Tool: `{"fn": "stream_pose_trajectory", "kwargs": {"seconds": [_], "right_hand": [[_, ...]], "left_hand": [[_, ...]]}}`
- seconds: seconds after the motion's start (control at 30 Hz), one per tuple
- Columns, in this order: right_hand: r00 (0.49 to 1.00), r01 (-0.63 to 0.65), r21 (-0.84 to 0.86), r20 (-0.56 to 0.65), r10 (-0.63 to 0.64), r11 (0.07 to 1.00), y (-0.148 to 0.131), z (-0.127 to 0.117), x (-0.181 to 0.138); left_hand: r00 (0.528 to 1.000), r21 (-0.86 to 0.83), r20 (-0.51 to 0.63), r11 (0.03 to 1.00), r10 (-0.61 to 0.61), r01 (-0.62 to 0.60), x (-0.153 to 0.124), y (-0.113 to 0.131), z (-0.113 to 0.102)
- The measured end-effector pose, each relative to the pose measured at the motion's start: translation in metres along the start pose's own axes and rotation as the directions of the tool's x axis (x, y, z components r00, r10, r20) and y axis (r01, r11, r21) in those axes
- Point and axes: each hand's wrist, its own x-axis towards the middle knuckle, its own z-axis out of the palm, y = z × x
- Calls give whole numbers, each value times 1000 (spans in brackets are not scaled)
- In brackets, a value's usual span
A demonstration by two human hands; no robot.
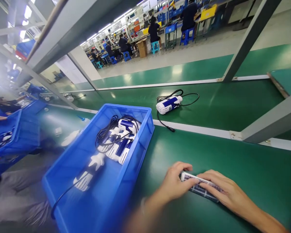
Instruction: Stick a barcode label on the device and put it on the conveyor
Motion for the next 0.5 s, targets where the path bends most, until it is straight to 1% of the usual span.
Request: {"fn": "stream_pose_trajectory", "kwargs": {"seconds": [0.07,0.1,0.17,0.27,0.4,0.5], "right_hand": [[1000,-23,69,-1,24,997,-3,5,0],[999,-45,99,-8,46,994,-3,6,0],[995,-97,152,-15,100,984,-1,8,-1],[985,-166,218,1,170,962,-1,9,-2],[979,-199,281,14,203,939,-7,9,0],[979,-198,307,13,203,931,-11,9,2]], "left_hand": [[998,-10,52,999,-41,41,-1,0,3],[997,-6,45,998,-57,58,-1,-1,4],[997,5,-13,997,-80,80,-2,-1,4],[993,-4,-69,996,-92,92,-2,-1,2],[995,-60,-75,996,-69,65,-2,0,2],[993,-105,-74,991,-88,80,-2,1,3]]}}
